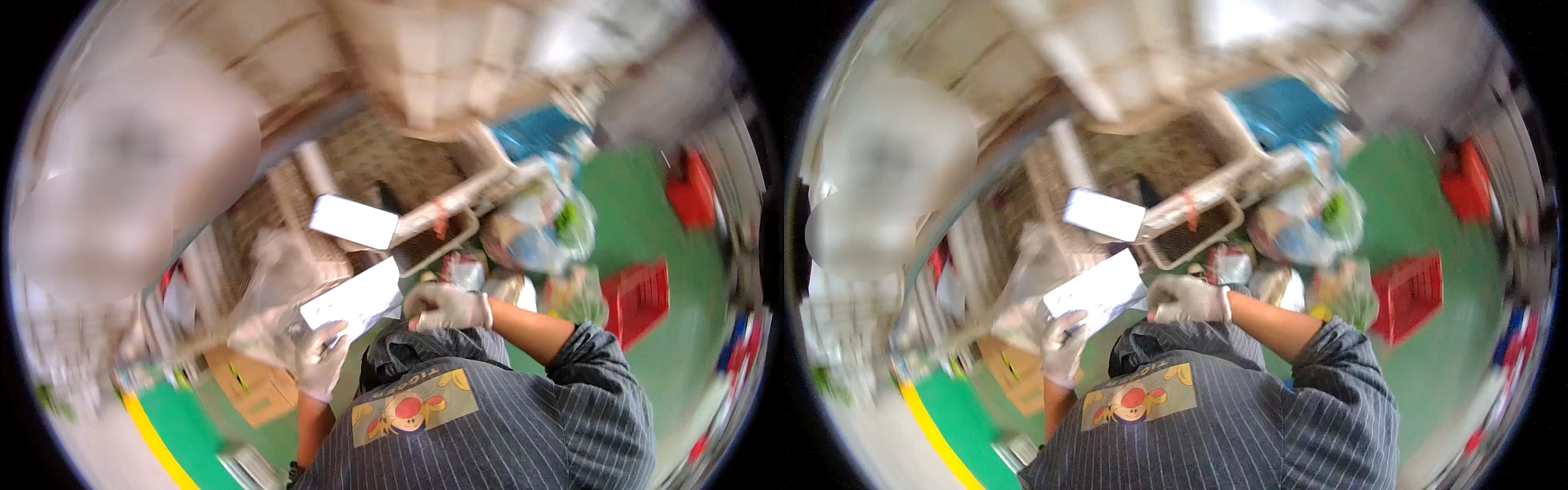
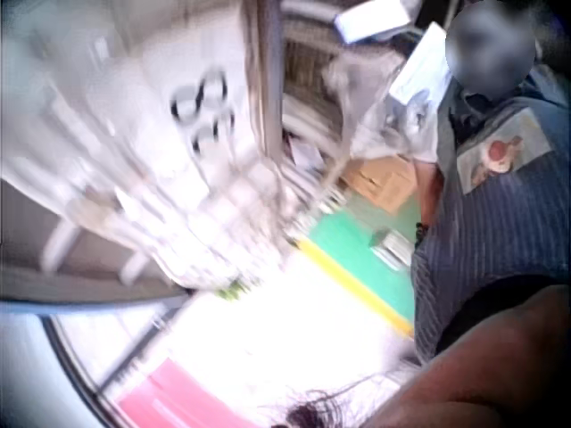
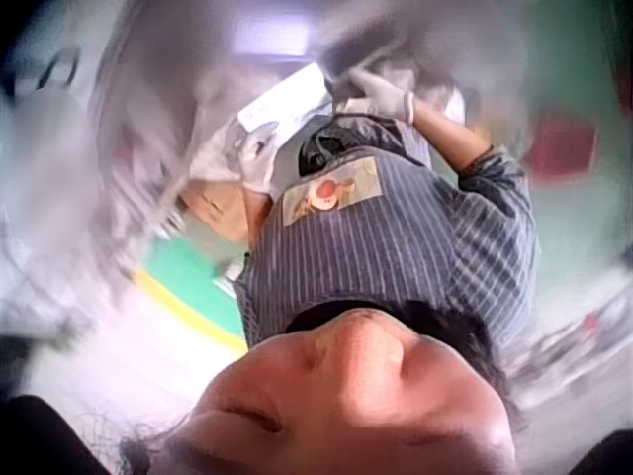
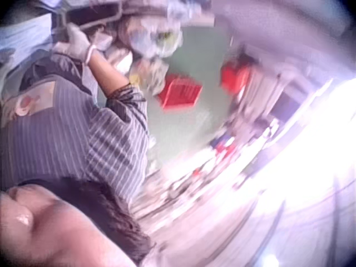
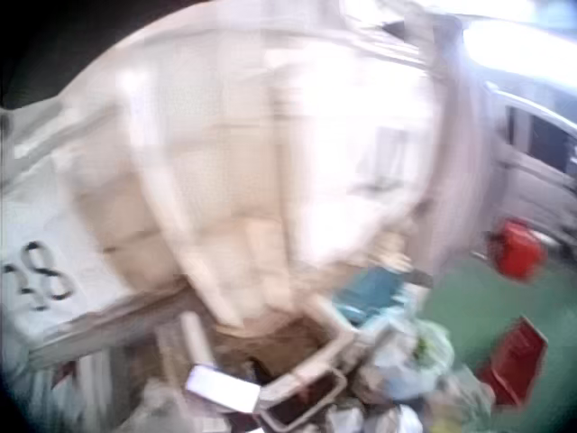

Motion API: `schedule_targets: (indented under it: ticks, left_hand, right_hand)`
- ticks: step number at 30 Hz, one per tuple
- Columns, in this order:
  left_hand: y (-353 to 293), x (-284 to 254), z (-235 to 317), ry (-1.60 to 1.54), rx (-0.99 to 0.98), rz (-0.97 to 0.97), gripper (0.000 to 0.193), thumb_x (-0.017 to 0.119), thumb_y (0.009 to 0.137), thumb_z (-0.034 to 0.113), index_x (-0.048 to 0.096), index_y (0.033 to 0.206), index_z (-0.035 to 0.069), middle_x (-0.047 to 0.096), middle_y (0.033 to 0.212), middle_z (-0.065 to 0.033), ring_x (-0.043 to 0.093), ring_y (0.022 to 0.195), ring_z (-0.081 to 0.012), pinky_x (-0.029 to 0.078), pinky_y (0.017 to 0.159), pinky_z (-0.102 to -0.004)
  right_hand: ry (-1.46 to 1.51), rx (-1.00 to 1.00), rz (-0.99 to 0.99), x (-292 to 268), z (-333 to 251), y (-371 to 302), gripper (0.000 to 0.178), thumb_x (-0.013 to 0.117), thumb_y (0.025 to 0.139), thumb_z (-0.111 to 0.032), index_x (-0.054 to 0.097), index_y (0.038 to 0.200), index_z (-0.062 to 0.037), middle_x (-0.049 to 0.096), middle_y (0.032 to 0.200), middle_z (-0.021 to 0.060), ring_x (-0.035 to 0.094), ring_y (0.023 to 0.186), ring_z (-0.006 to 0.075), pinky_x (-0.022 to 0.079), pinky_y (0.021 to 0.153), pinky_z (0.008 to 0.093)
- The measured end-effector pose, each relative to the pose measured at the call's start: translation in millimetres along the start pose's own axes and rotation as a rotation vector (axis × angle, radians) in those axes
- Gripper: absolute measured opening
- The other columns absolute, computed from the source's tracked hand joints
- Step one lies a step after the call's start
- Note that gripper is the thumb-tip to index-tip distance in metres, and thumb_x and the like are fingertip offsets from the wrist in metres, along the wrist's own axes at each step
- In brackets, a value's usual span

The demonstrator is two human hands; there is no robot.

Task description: The person sorts various grocery items from baskets into plastic bags, writes on a document, and places items back onto shelves.

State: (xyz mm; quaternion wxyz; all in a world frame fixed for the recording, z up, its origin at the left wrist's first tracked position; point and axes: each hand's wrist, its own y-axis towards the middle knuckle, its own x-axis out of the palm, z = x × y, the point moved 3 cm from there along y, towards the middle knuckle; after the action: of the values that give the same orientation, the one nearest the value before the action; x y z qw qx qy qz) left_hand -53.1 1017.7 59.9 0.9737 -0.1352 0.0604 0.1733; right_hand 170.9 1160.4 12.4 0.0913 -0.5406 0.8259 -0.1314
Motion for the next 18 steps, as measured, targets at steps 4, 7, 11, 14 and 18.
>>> schedule_targets:
  ticks: [4, 7, 11, 14, 18]
  left_hand:
    - [-2, 38, -5, -0.284, -0.002, -0.35, 0.02, 0.058, 0.082, -0.013, 0.066, 0.098, -0.004, 0.062, 0.111, -0.0127, 0.06, 0.096, -0.0152, 0.049, 0.082, -0.0252]
    - [-12, 92, -15, -0.136, -0.132, -0.589, 0.016, 0.059, 0.082, -0.011, 0.067, 0.094, -0.003, 0.062, 0.11, -0.0099, 0.059, 0.098, -0.0146, 0.046, 0.084, -0.0252]
    - [-44, 165, -10, -0.033, 0.168, -0.691, 0.054, 0.065, 0.079, -0.005, 0.046, 0.129, 0.001, 0.058, 0.104, -0.0064, 0.054, 0.088, -0.0068, 0.043, 0.073, -0.0194]
    - [-59, 201, -8, 0.203, 0.044, -0.799, 0.089, 0.072, 0.075, 0.005, 0.02, 0.147, 0.007, 0.049, 0.083, -0.0007, 0.05, 0.067, -0.0049, 0.041, 0.057, -0.0173]
    - [-106, 262, -10, 0.104, -0.584, -1.209, 0.052, 0.066, 0.086, 0.015, 0.041, 0.131, 0.004, 0.058, 0.086, -0.0061, 0.054, 0.063, -0.0086, 0.045, 0.053, -0.019]
  right_hand:
    - [-0.052, -0.103, 0.538, 8, 22, -87, 0.097, 0.081, 0.067, -0.042, 0.031, 0.14, -0.0017, 0.039, 0.134, 0.0244, 0.045, 0.121, 0.0343, 0.041, 0.098, 0.0395]
    - [0.424, 0.066, 0.459, 61, 55, -140, 0.064, 0.073, 0.08, -0.038, 0.052, 0.124, 0.0021, 0.061, 0.115, 0.0163, 0.056, 0.107, 0.0197, 0.042, 0.096, 0.0329]
    - [0.749, 0.268, 0.858, 109, 83, -221, 0.029, 0.067, 0.088, -0.025, 0.066, 0.103, 0.0007, 0.067, 0.093, 0.0061, 0.06, 0.083, 0.0093, 0.048, 0.076, 0.0259]
    - [0.888, 0.157, 1.21, 126, 100, -279, 0.023, 0.065, 0.089, -0.019, 0.064, 0.102, 0.0003, 0.065, 0.093, 0.0016, 0.057, 0.08, 0.0053, 0.048, 0.072, 0.0226]
    - [0.67, 0.013, 1.349, 132, 119, -327, 0.02, 0.066, 0.088, -0.014, 0.064, 0.1, 0.0016, 0.062, 0.092, 0.0004, 0.055, 0.084, 0.0058, 0.046, 0.076, 0.0226]
